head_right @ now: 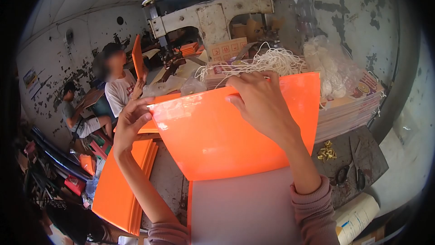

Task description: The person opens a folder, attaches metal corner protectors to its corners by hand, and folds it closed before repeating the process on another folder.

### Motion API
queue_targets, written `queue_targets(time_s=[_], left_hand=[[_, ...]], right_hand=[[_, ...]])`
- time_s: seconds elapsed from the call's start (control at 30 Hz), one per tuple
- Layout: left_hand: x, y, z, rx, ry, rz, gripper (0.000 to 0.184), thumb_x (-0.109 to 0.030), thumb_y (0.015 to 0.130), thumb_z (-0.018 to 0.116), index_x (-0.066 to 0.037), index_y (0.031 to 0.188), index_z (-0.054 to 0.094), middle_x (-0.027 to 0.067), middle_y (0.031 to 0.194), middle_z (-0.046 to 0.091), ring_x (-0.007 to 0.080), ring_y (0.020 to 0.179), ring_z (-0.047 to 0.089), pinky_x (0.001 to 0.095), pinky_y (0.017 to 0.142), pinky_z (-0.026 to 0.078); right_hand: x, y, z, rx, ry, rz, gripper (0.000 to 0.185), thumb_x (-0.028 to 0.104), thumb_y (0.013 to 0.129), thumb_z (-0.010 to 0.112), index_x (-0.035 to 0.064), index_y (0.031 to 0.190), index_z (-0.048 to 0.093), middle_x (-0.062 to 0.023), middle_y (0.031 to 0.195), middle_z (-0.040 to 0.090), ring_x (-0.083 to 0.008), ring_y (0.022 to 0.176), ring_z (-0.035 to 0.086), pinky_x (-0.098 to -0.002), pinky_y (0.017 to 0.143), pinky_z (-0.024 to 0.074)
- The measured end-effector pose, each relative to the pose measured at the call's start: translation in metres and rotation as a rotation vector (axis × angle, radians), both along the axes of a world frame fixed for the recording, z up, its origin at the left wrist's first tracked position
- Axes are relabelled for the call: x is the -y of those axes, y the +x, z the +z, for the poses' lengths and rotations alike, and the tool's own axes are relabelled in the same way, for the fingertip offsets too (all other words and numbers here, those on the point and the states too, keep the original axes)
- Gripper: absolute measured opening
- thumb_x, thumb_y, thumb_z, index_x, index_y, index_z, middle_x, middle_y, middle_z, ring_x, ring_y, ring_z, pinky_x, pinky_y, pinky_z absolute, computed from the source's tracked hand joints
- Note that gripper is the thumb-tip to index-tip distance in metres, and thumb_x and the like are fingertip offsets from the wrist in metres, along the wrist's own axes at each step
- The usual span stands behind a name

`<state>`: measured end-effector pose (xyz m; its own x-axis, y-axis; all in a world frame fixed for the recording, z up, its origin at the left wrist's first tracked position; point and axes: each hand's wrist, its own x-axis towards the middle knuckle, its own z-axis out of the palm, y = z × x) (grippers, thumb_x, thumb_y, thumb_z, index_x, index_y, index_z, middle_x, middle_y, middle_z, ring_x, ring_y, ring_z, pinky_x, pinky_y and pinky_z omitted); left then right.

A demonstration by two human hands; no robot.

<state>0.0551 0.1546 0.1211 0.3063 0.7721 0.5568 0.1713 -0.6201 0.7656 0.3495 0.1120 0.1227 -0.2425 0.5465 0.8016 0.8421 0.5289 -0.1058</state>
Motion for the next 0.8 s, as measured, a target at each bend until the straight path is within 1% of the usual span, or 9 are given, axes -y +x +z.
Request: queue_targets(time_s=[0.13,0.2,0.23,0.27,0.33,0.4,0.5,0.63,0.8], left_hand=[[0.001,-0.001,-0.002,0.039,-0.005,-0.054,0.032,-0.001,0.082,0.058,0.000,0.113,0.055,0.0044,0.090,0.060,0.0099,0.082,0.055,0.0261,0.081,0.044],[-0.004,-0.001,-0.007,0.210,-0.100,-0.090,0.033,-0.003,0.082,0.059,-0.001,0.115,0.054,0.0045,0.093,0.060,0.0108,0.084,0.056,0.0277,0.081,0.045],[-0.013,-0.006,-0.014,0.208,-0.100,-0.091,0.033,-0.003,0.082,0.059,-0.001,0.115,0.054,0.0045,0.093,0.060,0.0108,0.084,0.056,0.0277,0.081,0.045],[-0.026,-0.013,-0.024,0.244,-0.116,-0.160,0.038,-0.003,0.080,0.061,-0.002,0.117,0.051,0.0055,0.096,0.060,0.0121,0.086,0.057,0.0284,0.081,0.046],[-0.033,-0.013,-0.033,0.277,-0.133,-0.233,0.043,-0.003,0.078,0.063,-0.004,0.118,0.049,0.0065,0.099,0.060,0.0134,0.088,0.058,0.0290,0.080,0.046],[-0.031,-0.006,-0.039,0.290,-0.219,-0.418,0.058,-0.002,0.072,0.069,-0.009,0.122,0.040,0.0089,0.103,0.060,0.0158,0.092,0.058,0.0294,0.078,0.047],[-0.034,-0.002,-0.054,0.384,-0.269,-0.434,0.067,0.001,0.067,0.071,-0.013,0.121,0.033,0.0103,0.104,0.059,0.0168,0.091,0.059,0.0295,0.076,0.048],[-0.033,-0.001,-0.053,0.456,-0.322,-0.473,0.066,0.003,0.069,0.068,-0.014,0.121,0.033,0.0116,0.104,0.060,0.0184,0.091,0.060,0.0293,0.077,0.048],[-0.036,-0.005,-0.053,0.436,-0.336,-0.457,0.062,0.003,0.070,0.068,-0.013,0.120,0.035,0.0109,0.101,0.062,0.0182,0.090,0.061,0.0290,0.079,0.048]], right_hand=[[0.000,0.001,0.000,-0.008,0.005,0.008,0.012,0.011,0.076,0.061,0.0044,0.086,0.056,-0.0082,0.077,0.058,-0.0245,0.084,0.054,-0.0403,0.088,0.0317],[0.000,0.002,0.000,-0.014,0.007,0.013,0.012,0.010,0.076,0.061,0.0044,0.086,0.056,-0.0083,0.077,0.058,-0.0246,0.084,0.054,-0.0403,0.088,0.0317],[0.001,0.003,0.001,0.005,-0.028,-0.001,0.016,0.012,0.077,0.061,0.0039,0.090,0.056,-0.0086,0.083,0.059,-0.0251,0.085,0.054,-0.0396,0.090,0.0318],[0.001,0.004,0.001,0.025,-0.064,-0.017,0.019,0.013,0.078,0.061,0.0035,0.093,0.056,-0.0089,0.088,0.060,-0.0256,0.086,0.054,-0.0389,0.092,0.0319],[0.002,0.005,0.002,0.027,-0.087,-0.024,0.019,0.013,0.078,0.061,0.0036,0.094,0.056,-0.0091,0.089,0.060,-0.0257,0.087,0.053,-0.0389,0.092,0.0320],[0.003,0.005,0.002,0.029,-0.112,-0.032,0.020,0.013,0.078,0.061,0.0036,0.095,0.056,-0.0093,0.090,0.059,-0.0258,0.088,0.053,-0.0389,0.092,0.0321],[0.003,0.006,0.002,0.033,-0.091,-0.029,0.021,0.013,0.078,0.060,0.0038,0.096,0.056,-0.0094,0.091,0.059,-0.0261,0.090,0.052,-0.0391,0.091,0.0323],[0.004,0.005,0.003,0.043,-0.113,-0.016,0.020,0.014,0.078,0.060,0.0042,0.096,0.055,-0.0094,0.091,0.058,-0.0259,0.091,0.052,-0.0396,0.091,0.0324],[0.003,0.004,0.002,0.038,-0.117,-0.022,0.019,0.013,0.079,0.059,0.0048,0.094,0.055,-0.0093,0.091,0.058,-0.0257,0.091,0.052,-0.0398,0.090,0.0324]])
